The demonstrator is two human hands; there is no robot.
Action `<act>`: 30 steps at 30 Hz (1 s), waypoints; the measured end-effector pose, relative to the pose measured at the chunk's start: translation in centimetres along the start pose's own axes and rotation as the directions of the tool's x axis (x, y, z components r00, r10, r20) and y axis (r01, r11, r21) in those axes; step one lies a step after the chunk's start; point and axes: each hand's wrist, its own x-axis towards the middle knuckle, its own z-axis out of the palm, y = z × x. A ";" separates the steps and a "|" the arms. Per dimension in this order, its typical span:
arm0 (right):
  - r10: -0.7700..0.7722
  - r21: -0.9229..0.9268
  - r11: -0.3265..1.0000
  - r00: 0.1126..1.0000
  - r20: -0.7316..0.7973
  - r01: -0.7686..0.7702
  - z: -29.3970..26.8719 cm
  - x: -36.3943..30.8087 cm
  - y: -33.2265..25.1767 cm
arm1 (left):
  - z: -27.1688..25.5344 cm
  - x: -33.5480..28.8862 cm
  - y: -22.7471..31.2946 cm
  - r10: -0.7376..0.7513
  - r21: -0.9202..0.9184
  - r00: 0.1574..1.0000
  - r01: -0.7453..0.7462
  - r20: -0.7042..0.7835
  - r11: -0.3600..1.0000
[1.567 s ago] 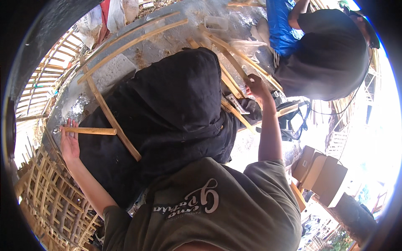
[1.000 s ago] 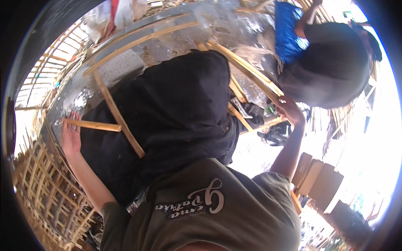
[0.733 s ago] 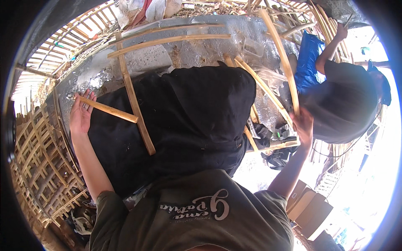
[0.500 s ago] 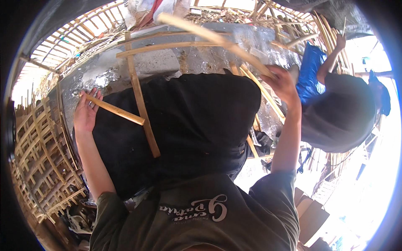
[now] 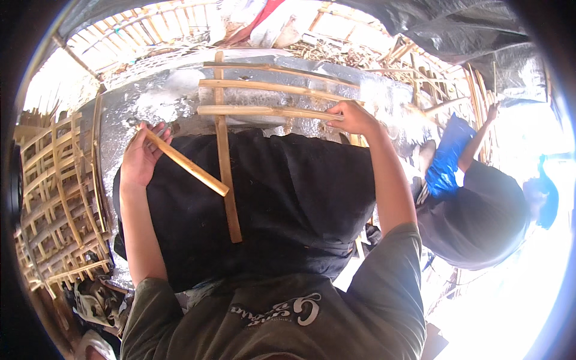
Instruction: The person assembles a bamboo frame by positioning thin bamboo strips and hammering nails to secure them. The person repeatedly adjusts the strips and uses a hammer to fasten them to a larger bamboo structure.
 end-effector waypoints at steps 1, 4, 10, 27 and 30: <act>0.021 0.011 1.000 0.999 0.034 -0.022 0.2 0.0 0.1 | -0.3 0.2 -0.1 -0.005 -0.001 1.000 0.005 0.001 1.000; 0.021 0.045 0.999 0.999 0.032 -0.023 1.4 0.2 1.2 | -0.4 0.4 -0.1 -0.021 0.003 1.000 0.021 -0.006 1.000; 0.074 -0.071 0.994 0.995 -0.060 -0.079 1.9 0.3 0.3 | -0.5 0.4 0.0 -0.018 0.016 1.000 0.018 -0.018 1.000; 0.127 -0.456 0.869 0.978 -0.166 -0.191 3.0 1.2 -3.4 | -1.2 1.2 -0.2 0.012 0.099 0.996 -0.003 -0.092 0.995; 0.122 -0.485 0.854 0.979 -0.166 -0.188 3.2 1.6 -3.6 | -1.7 1.3 -0.2 0.014 0.081 0.997 -0.008 -0.082 0.997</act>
